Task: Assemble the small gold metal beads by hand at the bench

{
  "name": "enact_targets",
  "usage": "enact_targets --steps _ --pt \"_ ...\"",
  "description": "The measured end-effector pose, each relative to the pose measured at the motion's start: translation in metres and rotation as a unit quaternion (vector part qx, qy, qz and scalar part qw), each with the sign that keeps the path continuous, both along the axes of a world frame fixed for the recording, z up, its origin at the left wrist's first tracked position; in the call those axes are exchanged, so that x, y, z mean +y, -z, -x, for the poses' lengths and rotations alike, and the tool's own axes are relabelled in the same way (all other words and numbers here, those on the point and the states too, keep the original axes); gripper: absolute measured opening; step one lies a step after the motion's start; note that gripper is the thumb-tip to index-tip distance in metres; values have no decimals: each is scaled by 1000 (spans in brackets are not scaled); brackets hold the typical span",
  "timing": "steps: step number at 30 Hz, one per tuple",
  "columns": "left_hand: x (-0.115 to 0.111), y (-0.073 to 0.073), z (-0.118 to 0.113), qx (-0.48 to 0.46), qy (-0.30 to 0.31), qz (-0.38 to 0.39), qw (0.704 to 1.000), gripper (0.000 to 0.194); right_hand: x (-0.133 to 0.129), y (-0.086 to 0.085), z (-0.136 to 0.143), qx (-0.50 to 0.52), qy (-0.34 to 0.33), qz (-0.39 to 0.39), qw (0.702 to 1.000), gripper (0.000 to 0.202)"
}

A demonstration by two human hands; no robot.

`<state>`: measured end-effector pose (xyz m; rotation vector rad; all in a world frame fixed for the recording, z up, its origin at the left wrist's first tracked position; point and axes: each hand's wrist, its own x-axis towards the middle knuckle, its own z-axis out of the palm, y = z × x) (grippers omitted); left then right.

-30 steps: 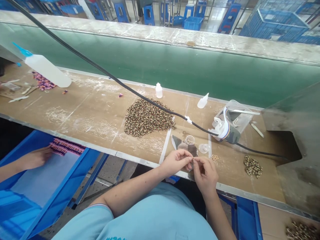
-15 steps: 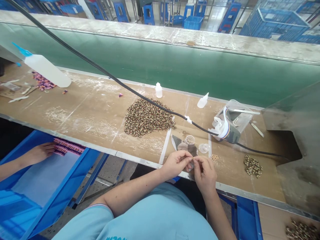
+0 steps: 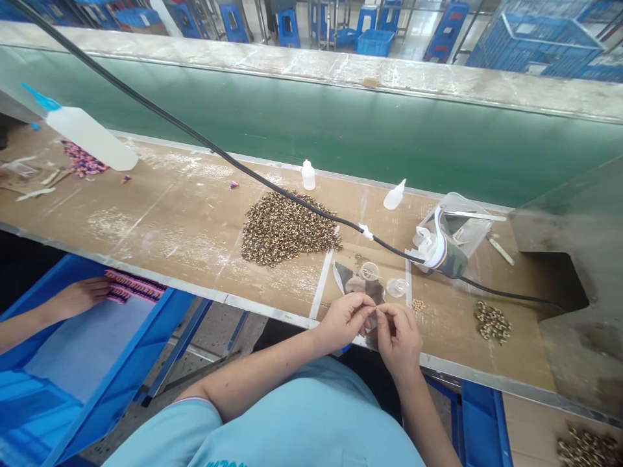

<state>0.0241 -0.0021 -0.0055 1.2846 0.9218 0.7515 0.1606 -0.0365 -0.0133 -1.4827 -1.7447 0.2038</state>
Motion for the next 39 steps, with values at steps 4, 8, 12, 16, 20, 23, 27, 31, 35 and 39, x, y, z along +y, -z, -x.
enact_targets --steps 4,8,12,16,20,23,27,31,35,39 --pt "-2 0 1 59 -8 -85 995 20 0 0 0 1 -7 -8 1000 13" --pt "-2 0 1 72 -2 -104 992 23 0 0 1 4 -5 -19 1000 10" --pt "0 -2 0 77 5 -107 991 23 -1 0 1 7 3 -19 1000 10" --pt "0 -3 0 80 6 -106 991 24 -1 0 2 4 5 -23 1000 9" --pt "0 -3 1 80 10 -109 991 24 -1 2 2 -3 1 -27 1000 8" --pt "0 -3 1 86 10 -113 990 24 0 2 2 -15 -6 -25 1000 9" --pt "-1 -2 1 84 8 -121 989 24 1 0 2 -19 -15 -17 1000 11" --pt "-1 0 1 83 1 -125 989 23 2 1 2 -21 -19 -13 1000 11" --pt "-2 1 0 88 -2 -128 988 21 1 4 3 -22 -18 -14 999 10" --pt "-2 2 0 94 -2 -137 986 21 1 7 3 -27 -12 -14 999 10"
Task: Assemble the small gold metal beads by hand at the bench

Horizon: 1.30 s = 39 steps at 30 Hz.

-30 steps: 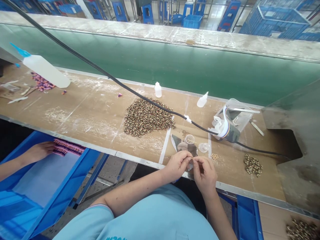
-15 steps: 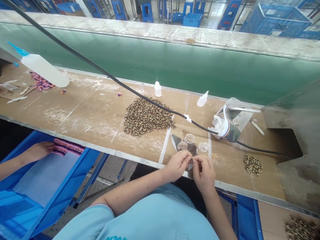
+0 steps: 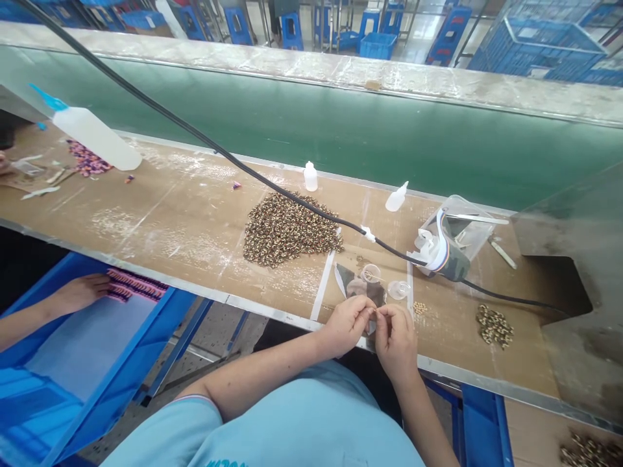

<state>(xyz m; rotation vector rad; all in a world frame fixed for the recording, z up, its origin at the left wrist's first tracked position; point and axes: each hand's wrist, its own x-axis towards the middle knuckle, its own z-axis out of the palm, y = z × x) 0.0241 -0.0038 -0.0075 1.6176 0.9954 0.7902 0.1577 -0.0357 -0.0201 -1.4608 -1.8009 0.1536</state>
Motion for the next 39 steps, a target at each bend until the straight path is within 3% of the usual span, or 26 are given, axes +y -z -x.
enact_targets --steps 18,31,36,39 --pt "-1 -2 -2 8 -38 4 999 18 1 2 -3 -17 17 -6 1000 15" --pt "-5 -2 -2 22 -57 -19 998 22 6 10 -11 -52 30 -10 998 38" --pt "-2 -6 24 5 -76 -118 990 20 7 19 -15 -3 72 57 996 47" --pt "11 -13 64 66 -176 -177 966 22 6 20 -15 11 87 79 993 45"
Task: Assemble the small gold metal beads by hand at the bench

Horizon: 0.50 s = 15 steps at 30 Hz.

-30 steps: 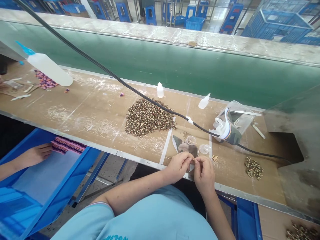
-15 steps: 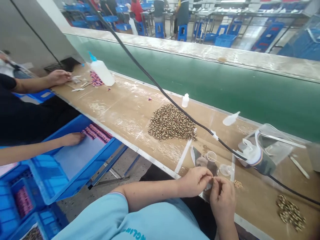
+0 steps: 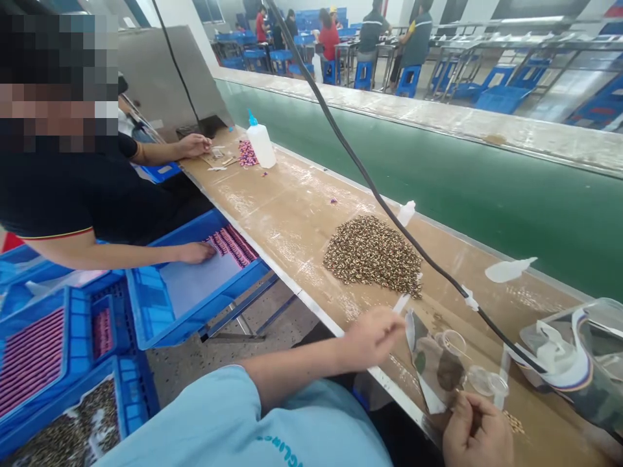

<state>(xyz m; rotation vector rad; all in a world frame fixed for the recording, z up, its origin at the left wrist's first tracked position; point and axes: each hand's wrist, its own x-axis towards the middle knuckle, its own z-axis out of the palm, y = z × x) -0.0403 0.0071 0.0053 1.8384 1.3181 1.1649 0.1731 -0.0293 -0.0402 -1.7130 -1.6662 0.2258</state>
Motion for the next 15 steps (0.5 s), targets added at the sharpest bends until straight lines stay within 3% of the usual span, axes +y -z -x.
enact_targets --steps 2,4,6,10,15 --pt "13 -2 31 85 -130 -9 988 30 0 -2 1 -1 7 10 1000 46" --pt "25 -1 59 181 -238 41 953 50 0 -5 2 -4 14 12 1000 48" --pt "34 4 76 246 -276 121 921 72 1 -8 3 -7 16 13 1000 49" --pt "35 14 72 317 -197 178 911 91 2 -7 2 -5 14 13 1000 49" --pt "23 16 45 320 -94 141 932 82 1 -8 2 -20 1 -2 1000 50"
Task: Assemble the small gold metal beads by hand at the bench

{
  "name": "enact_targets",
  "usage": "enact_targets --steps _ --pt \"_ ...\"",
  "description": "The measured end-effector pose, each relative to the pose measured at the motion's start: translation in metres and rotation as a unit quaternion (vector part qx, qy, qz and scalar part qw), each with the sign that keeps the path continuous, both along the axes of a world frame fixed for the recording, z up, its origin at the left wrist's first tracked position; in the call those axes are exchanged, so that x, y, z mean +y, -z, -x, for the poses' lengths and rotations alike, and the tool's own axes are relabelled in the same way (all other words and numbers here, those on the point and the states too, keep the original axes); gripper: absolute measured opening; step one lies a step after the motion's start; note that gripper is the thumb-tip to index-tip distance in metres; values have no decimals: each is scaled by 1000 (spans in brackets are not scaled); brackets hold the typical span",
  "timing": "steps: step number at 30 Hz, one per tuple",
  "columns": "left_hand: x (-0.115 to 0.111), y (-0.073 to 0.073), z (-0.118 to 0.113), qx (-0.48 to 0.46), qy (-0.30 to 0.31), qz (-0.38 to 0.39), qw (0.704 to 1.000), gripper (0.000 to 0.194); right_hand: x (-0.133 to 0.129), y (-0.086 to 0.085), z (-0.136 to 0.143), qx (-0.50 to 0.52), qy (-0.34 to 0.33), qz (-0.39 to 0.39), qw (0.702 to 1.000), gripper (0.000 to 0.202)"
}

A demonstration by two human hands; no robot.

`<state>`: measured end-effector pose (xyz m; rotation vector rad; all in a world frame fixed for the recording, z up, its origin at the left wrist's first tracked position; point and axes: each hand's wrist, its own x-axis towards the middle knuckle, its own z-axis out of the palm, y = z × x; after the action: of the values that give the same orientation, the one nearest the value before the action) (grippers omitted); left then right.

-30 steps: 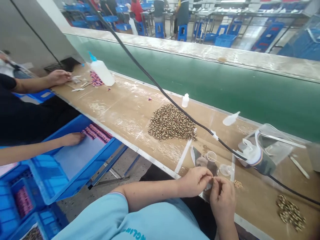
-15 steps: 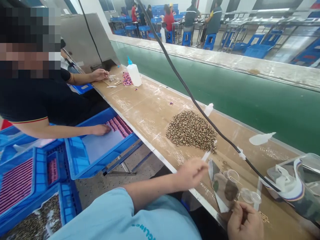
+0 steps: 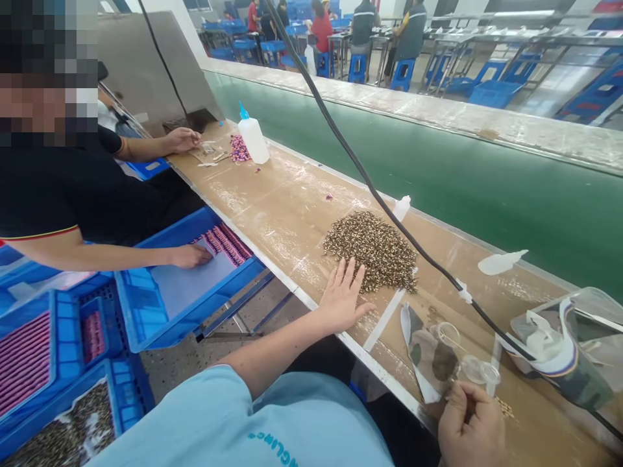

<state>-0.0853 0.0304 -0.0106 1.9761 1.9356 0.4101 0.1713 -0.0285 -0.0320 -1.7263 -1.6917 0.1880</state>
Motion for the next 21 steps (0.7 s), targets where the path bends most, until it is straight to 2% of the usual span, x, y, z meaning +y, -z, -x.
enact_targets --steps 5,9,10,16,21 --pt "-5 -2 11 -64 30 -76 995 70 -1 -5 2 -11 -15 -26 999 45" --pt "-9 -5 26 -107 9 -149 983 24 -1 -4 2 -7 -13 -23 1000 44" --pt "-10 -6 27 -109 6 -154 982 17 -1 -4 1 -4 -13 -20 1000 44" --pt "-8 -8 17 -95 28 -148 984 17 -2 -6 3 5 -6 -14 1000 45" --pt "0 -10 8 -54 24 -129 990 17 -2 -7 5 8 1 -5 1000 45"
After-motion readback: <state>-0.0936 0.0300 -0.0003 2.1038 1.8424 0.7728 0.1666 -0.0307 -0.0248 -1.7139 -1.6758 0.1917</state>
